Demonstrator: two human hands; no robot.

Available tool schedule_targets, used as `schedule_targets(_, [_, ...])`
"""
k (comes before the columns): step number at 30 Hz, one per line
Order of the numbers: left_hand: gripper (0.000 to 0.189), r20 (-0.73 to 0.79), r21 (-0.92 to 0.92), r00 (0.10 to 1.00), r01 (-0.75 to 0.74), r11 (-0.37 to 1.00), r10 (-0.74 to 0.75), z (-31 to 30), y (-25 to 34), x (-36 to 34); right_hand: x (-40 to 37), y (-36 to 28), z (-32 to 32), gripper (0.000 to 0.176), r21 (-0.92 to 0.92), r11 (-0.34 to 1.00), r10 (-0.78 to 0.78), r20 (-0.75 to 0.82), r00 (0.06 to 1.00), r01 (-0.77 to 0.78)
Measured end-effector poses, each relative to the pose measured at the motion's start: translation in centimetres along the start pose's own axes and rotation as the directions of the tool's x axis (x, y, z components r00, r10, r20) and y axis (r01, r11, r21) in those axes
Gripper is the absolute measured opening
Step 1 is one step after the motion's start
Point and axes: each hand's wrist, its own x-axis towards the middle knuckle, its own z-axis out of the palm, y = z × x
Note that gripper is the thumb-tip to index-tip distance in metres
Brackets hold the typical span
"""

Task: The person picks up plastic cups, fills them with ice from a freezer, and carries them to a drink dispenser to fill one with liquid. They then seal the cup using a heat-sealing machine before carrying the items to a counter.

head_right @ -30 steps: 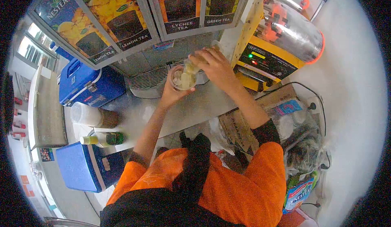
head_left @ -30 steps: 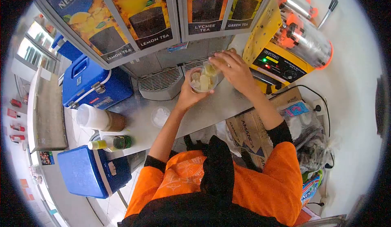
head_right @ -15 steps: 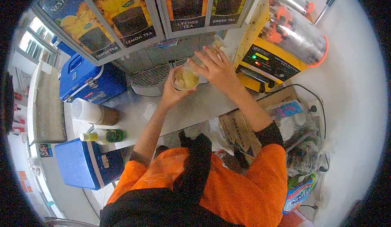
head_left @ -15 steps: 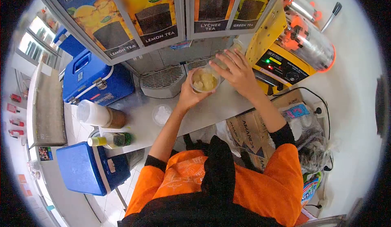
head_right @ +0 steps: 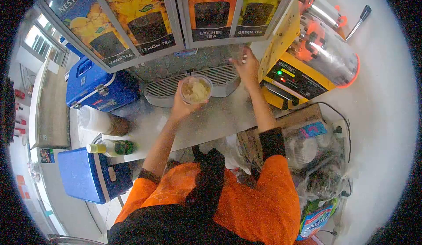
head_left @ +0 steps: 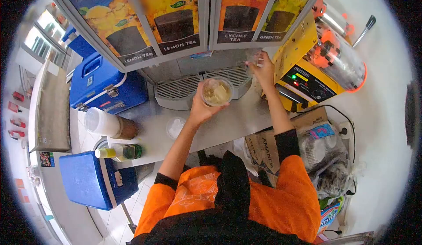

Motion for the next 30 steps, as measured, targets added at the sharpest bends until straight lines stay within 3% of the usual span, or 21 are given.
schedule_targets(3, [0.083,0.027,0.048,0.998,0.057,0.997,-0.058,-0.5,0.2,0.0,2.5,2.0,1.7,0.048,-0.122,0.992,0.010,-0.036,0.999,-0.014])
schedule_targets(6, [0.079,-0.046,0.006,0.998,-0.035,0.999,0.035,-0.8,-0.1,0.0,3.1,1.0,2.1,0.045,-0.183,0.982,-0.065,-0.082,0.994,0.049])
schedule_targets(8, [0.082,-0.055,0.112,0.998,-0.016,0.994,0.022,-1.2,0.1,-0.1,3.7,1.9,2.5,0.049,-0.160,0.983,-0.109,-0.091,0.990,0.093])
schedule_targets(10, [0.084,-0.065,0.078,0.998,-0.012,0.997,0.017,-1.3,-0.7,-0.1,3.9,2.7,3.0,0.053,-0.136,0.981,-0.151,-0.101,0.983,0.136])
schedule_targets(12, [0.086,-0.073,0.043,0.997,-0.006,0.999,0.010,-1.4,-0.8,-0.2,3.7,1.7,2.7,0.051,-0.138,0.989,-0.060,-0.107,0.992,0.045])
schedule_targets(16, [0.087,-0.055,0.044,0.998,0.012,0.999,-0.009,-1.3,-1.1,-0.5,3.5,2.0,3.0,0.042,-0.072,0.997,-0.021,-0.108,0.994,0.013])
schedule_targets(18, [0.087,-0.052,0.035,0.999,0.015,0.999,-0.014,-1.0,-1.8,-0.7,3.8,2.7,3.2,0.042,0.086,0.996,0.006,-0.094,0.996,0.002])
schedule_targets(21, [0.088,-0.077,0.033,0.997,-0.009,0.999,0.011,-0.6,-2.9,-1.0,3.9,3.1,3.1,0.046,-0.083,0.997,-0.015,-0.107,0.994,0.007])
schedule_targets(24, [0.088,-0.064,0.103,0.998,0.025,0.994,-0.019,-0.2,-3.6,-1.6,4.0,2.5,2.7,0.050,0.011,1.000,-0.020,-0.095,0.995,0.021])
schedule_targets(27, [0.087,-0.077,0.041,0.997,0.032,0.999,-0.029,0.2,-5.0,-2.2,3.3,1.7,1.7,0.054,-0.063,0.998,-0.020,-0.051,0.998,0.017])
schedule_targets(29, [0.085,-0.077,0.209,0.997,0.019,0.978,-0.003,0.0,-7.5,-3.1,1.5,1.5,1.3,0.054,-0.089,0.995,-0.045,-0.007,0.999,0.044])
schedule_targets(30, [0.085,-0.082,0.207,0.997,0.021,0.978,-0.004,0.1,-7.8,-3.4,0.4,1.0,1.0,0.054,-0.113,0.991,-0.071,0.035,0.997,0.075])
